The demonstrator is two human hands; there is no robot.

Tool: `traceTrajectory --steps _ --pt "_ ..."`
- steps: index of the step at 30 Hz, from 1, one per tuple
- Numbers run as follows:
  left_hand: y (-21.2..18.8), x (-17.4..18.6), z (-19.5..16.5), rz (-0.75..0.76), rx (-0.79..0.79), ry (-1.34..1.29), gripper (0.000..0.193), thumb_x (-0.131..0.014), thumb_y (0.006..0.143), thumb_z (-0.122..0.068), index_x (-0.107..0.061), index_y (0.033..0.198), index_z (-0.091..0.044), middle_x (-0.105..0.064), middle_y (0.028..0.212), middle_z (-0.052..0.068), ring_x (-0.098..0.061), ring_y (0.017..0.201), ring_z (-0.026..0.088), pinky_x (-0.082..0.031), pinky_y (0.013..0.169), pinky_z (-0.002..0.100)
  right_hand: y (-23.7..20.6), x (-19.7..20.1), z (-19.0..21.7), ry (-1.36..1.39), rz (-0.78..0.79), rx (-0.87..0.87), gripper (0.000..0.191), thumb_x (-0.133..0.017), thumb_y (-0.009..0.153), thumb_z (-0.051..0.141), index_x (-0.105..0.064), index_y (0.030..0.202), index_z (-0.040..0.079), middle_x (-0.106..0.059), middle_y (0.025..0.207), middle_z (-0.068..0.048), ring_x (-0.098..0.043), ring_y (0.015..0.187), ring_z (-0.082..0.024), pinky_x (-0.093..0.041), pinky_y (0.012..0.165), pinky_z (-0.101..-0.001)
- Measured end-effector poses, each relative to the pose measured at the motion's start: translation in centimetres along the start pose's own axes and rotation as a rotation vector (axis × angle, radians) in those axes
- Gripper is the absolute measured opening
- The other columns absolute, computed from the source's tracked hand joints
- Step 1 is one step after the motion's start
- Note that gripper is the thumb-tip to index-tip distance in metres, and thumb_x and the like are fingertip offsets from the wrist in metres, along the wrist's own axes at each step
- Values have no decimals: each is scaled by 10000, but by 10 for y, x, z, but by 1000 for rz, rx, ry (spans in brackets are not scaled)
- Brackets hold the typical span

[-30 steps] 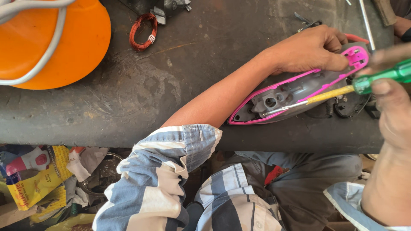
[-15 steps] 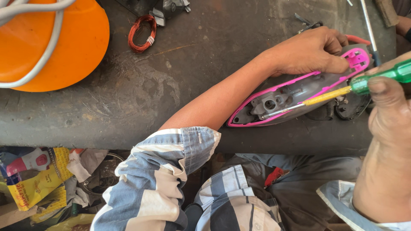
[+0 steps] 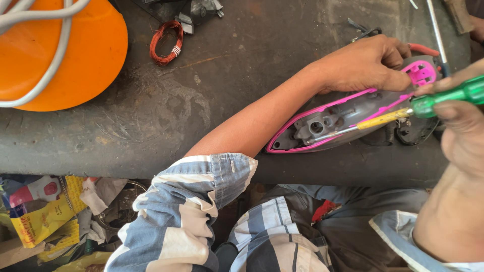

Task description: The person repairs an electric clothes iron at a cluttered workbench. They unscrew and open the plastic housing with screwdrivers, separate the base from the handle, handle the internal wiring and components, then align the pink-trimmed housing halves and drive screws to reassemble the iron.

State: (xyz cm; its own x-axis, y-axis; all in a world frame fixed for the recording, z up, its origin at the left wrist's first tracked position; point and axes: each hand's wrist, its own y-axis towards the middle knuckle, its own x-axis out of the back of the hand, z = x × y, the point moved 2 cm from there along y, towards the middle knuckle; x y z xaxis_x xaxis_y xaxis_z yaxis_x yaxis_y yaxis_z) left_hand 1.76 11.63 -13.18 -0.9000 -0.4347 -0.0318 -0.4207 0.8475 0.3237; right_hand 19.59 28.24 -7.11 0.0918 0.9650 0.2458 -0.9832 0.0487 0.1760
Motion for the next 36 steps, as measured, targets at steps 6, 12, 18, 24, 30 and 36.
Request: traceTrajectory --steps 6,12,18,24,30,36 --pt "1 0 -2 -23 -42 24 340 -753 648 -359 -738 621 -20 -746 801 47 -669 683 121 -545 654 296 -7 -11 4 -15 -63 42 374 -781 1032 242 -562 1246 28 -654 1126 -100 -690 1035 -175 -569 994 -284" --pt "3 -1 3 -14 -177 -5 356 -756 674 -380 -752 590 -34 -738 1111 79 -748 908 129 -606 722 297 -1 -9 11 -11 16 -11 396 -767 1013 338 -582 1202 42 -706 1097 -100 -725 1059 -170 -605 1033 -314" --pt "2 0 -1 -62 -40 35 389 -771 622 -402 -787 710 -23 -773 972 55 -730 781 133 -582 709 284 -14 -22 9 -52 -33 94 314 -787 1073 254 -579 1140 30 -646 1074 -74 -694 999 -173 -581 973 -302" --pt "1 0 -4 -43 1 32 482 -786 621 -403 -770 906 -15 -737 725 5 -688 712 99 -552 653 279 -8 -34 23 -62 -26 53 420 -750 997 359 -617 1219 29 -692 1118 -81 -725 1048 -165 -570 980 -286" --pt "2 -1 -2 -42 -19 -6 549 -775 629 -364 -717 1032 5 -736 665 6 -693 655 98 -562 636 272 -9 -25 9 -50 0 92 335 -785 1073 254 -565 1156 14 -629 1084 -80 -669 1041 -166 -548 1039 -302" --pt "2 -2 0 -19 34 53 521 -755 660 -363 -790 1018 12 -699 666 21 -665 669 104 -540 653 280 -22 -34 14 -122 -42 108 351 -768 1094 265 -562 1221 11 -630 1120 -87 -666 1074 -177 -542 1001 -293"
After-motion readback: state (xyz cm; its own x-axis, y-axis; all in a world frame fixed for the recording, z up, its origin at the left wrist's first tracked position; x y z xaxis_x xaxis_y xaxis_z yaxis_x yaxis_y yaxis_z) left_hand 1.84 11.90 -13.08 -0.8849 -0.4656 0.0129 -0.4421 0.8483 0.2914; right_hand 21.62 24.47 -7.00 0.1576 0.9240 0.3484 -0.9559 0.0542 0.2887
